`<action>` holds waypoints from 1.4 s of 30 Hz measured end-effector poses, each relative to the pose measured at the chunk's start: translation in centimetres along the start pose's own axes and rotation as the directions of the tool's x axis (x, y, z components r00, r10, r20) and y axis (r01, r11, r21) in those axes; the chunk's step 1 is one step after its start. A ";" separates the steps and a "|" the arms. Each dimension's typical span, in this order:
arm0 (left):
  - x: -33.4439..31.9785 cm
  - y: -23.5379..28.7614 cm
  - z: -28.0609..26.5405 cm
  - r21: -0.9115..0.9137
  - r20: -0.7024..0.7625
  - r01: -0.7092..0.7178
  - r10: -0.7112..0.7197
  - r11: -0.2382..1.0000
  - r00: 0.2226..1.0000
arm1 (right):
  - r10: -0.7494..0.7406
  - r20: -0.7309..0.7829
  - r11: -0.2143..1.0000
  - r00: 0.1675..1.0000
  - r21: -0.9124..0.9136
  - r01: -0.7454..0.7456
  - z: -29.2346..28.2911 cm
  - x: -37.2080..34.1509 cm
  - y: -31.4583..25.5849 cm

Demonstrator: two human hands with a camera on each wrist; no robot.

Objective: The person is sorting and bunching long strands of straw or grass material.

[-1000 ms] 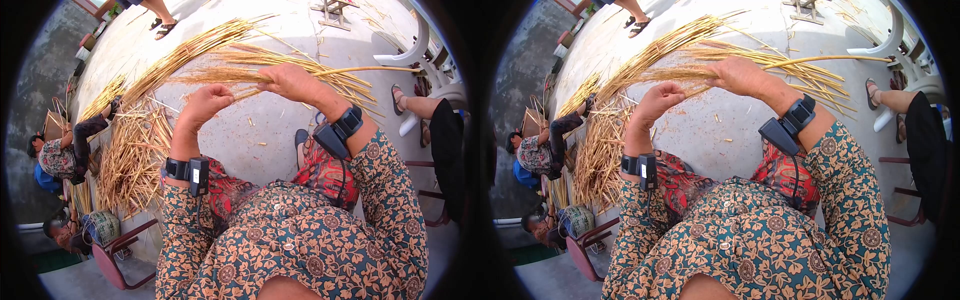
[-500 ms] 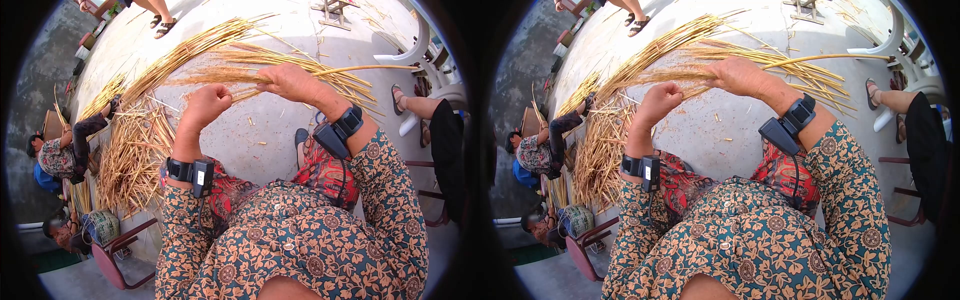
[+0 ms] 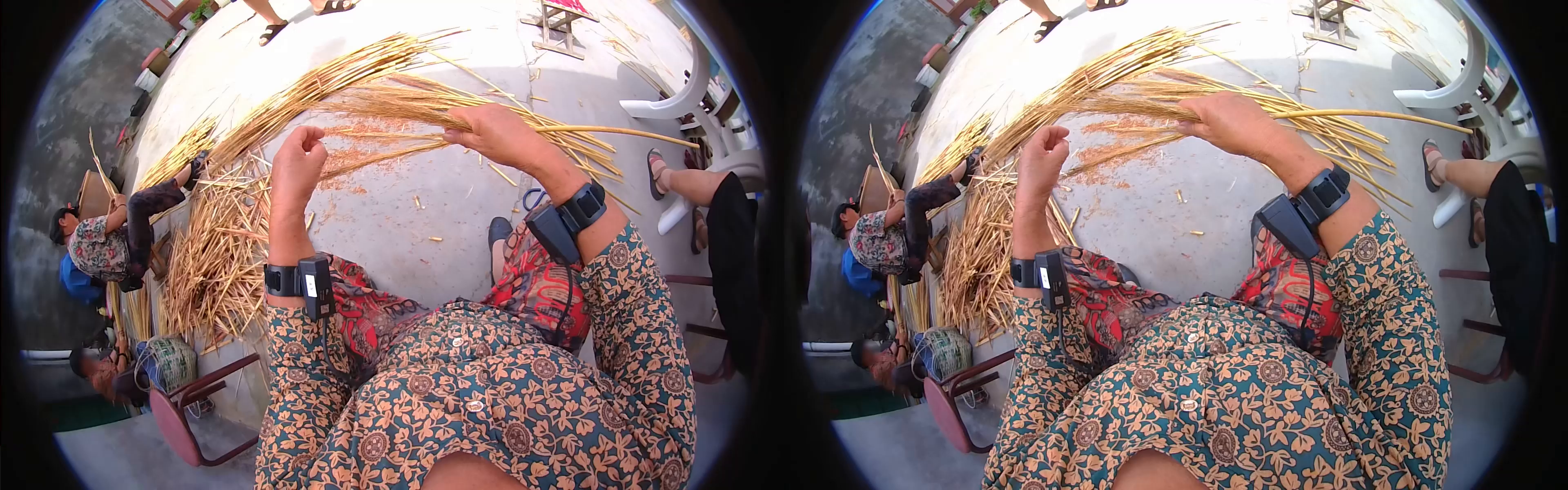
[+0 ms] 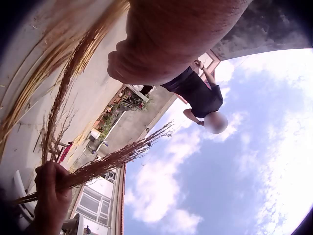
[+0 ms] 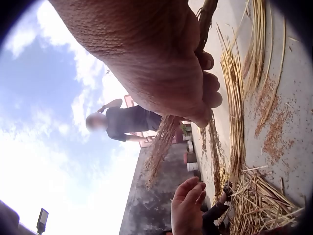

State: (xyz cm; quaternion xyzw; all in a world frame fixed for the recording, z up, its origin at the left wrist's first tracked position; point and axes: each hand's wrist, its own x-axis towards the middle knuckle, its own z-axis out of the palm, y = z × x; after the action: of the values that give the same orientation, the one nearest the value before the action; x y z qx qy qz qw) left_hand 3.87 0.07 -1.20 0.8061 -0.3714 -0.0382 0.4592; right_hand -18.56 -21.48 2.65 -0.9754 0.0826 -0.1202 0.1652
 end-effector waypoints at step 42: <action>-2.3 0.4 -0.7 0.277 0.238 -0.154 0.088 0.948 0.967 | 0.113 0.078 0.979 0.991 0.164 -0.124 0.0 -0.6 1.4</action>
State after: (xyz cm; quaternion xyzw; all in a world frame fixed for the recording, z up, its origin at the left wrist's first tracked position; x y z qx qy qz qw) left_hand 2.26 1.98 -1.14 0.8314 -0.4711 -0.0444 0.2915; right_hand -19.27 -22.73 2.06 -0.9548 0.1246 -0.0835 0.2566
